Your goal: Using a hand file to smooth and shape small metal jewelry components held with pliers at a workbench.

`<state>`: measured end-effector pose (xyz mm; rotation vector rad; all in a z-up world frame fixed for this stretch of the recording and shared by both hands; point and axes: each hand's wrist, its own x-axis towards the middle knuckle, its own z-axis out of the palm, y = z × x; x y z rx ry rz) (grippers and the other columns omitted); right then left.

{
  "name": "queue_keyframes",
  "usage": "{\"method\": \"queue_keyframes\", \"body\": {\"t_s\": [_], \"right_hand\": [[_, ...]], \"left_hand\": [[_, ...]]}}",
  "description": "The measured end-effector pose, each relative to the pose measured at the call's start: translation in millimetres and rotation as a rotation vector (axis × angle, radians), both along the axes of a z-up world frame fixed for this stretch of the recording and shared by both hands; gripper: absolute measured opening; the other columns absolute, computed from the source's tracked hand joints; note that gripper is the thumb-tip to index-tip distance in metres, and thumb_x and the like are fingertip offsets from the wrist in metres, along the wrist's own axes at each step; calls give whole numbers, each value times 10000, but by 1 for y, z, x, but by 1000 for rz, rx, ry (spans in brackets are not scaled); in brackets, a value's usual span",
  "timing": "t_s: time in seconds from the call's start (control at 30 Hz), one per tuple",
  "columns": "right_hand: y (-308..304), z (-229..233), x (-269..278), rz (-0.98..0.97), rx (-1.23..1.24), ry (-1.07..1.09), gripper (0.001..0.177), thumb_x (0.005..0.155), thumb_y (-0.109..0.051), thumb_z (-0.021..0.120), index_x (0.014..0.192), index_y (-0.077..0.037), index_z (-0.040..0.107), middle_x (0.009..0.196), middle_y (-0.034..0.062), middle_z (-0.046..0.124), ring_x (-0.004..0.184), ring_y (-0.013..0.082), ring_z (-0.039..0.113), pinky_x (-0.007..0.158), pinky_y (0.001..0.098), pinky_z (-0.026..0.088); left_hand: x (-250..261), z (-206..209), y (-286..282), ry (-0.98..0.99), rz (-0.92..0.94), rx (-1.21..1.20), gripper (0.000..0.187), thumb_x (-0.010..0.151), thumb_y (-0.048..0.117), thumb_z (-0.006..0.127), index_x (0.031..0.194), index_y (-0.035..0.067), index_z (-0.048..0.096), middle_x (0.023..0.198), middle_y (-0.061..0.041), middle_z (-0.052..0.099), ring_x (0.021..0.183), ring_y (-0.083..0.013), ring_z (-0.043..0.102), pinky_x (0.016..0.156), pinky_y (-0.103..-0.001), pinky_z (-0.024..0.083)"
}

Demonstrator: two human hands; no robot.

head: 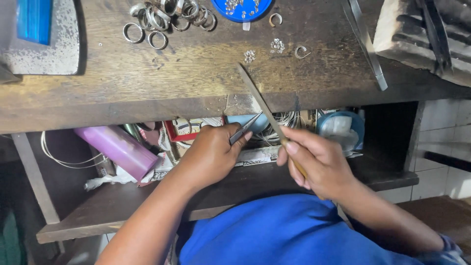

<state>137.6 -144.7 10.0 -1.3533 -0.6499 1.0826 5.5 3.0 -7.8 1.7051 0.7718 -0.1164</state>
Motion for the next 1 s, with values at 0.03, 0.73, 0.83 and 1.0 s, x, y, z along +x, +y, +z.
{"method": "queue_keyframes", "body": {"t_s": [0.03,0.73,0.83,1.0], "right_hand": [[10,4,4,10,13,-60,284,845,2,409,1104,87,487,614,227,589,231,111,426,185,170,334],[25,11,27,194,196,-525,451,661,113,651,1087,112,501,727,199,610,463,158,540,342,229,407],[25,10,27,196,209,-516,459,660,115,652,1092,112,495,729,195,611,485,157,548,354,228,418],[23,8,28,188,218,-484,460,674,116,641,1105,110,479,730,198,611,511,151,553,373,224,433]], "left_hand": [[-1,0,1,-23,-10,-3,325,840,184,500,546,44,517,386,-153,488,373,-302,511,399,-304,386],[0,16,5,-160,-226,-21,265,795,179,568,551,79,540,375,-116,507,340,-262,505,371,-287,393],[2,17,5,-169,-227,-11,253,789,180,577,554,88,547,379,-104,514,343,-253,507,372,-279,392],[2,17,5,-157,-237,3,254,789,184,576,553,91,550,384,-103,513,347,-253,502,376,-280,391]]}}
